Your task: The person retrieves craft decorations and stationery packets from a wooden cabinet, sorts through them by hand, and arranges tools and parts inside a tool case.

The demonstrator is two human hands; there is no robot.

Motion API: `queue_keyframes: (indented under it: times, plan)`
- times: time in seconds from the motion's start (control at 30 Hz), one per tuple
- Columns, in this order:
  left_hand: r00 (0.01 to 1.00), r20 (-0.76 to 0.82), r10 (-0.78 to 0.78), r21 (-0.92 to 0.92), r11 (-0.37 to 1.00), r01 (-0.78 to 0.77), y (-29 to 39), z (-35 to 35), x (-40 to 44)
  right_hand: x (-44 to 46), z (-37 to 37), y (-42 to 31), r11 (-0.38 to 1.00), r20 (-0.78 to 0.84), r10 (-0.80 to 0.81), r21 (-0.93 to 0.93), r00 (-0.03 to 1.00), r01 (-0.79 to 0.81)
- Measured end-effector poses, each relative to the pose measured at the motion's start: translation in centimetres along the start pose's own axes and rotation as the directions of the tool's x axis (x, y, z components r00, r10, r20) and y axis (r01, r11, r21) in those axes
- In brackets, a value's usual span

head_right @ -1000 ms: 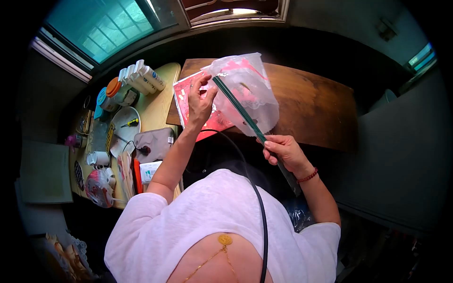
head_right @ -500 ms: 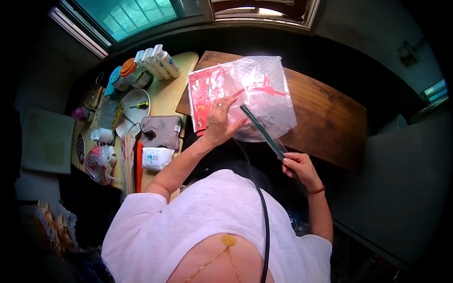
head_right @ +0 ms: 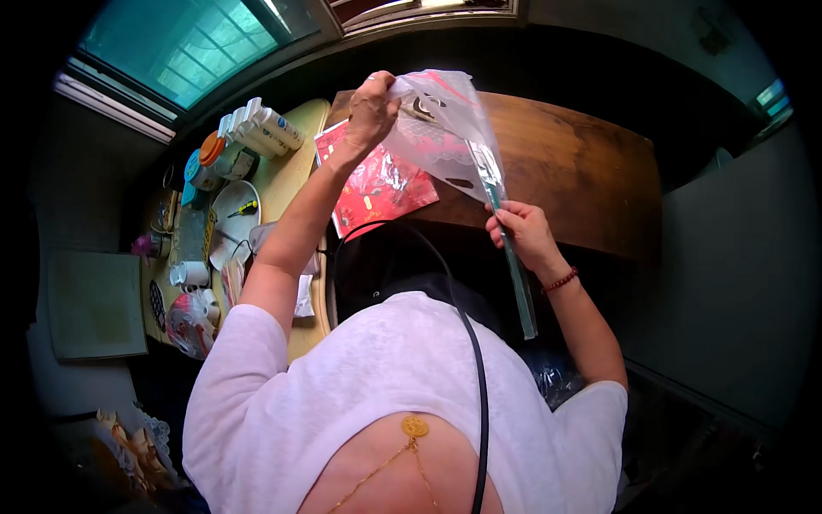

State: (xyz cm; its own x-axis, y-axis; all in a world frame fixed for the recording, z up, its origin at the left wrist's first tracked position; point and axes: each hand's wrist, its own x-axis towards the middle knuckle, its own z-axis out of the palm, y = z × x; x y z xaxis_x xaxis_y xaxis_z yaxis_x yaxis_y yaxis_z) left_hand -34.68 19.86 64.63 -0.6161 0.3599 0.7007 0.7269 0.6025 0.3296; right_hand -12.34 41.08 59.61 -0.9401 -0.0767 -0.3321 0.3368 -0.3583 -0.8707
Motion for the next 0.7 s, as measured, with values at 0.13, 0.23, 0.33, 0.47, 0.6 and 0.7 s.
queue_keyframes:
  times: [0.13,0.23,0.33,0.47,0.6,0.7]
  plan:
    - [0.994,0.108,0.009,0.004,1.000,-0.009,-0.4,-0.5,0.8,1.7,0.4,-1.6,1.000,-0.016,0.025,0.015,1.000,-0.025]
    - [0.987,0.157,-0.018,-0.030,0.999,0.023,-0.1,-0.6,0.2,2.4,0.5,-2.9,0.994,-0.017,0.103,0.036,0.995,-0.102]
    - [0.986,0.160,-0.042,-0.054,0.997,0.051,0.0,-0.6,0.4,3.6,0.9,-3.6,0.976,0.110,0.165,0.124,0.980,-0.178]
    - [0.988,0.149,-0.042,-0.075,0.996,0.053,0.2,-0.5,2.0,6.8,2.6,-3.9,0.992,0.184,0.076,-0.116,0.980,-0.055]
    - [0.985,0.173,-0.021,-0.086,0.996,0.036,0.9,-0.2,2.2,13.1,4.0,-1.9,0.789,0.095,-0.068,-0.604,0.993,0.112]
    - [0.980,0.198,-0.014,-0.114,0.993,0.038,1.3,0.3,1.0,16.6,4.7,-0.5,0.404,0.214,-0.451,-0.817,0.866,0.412]
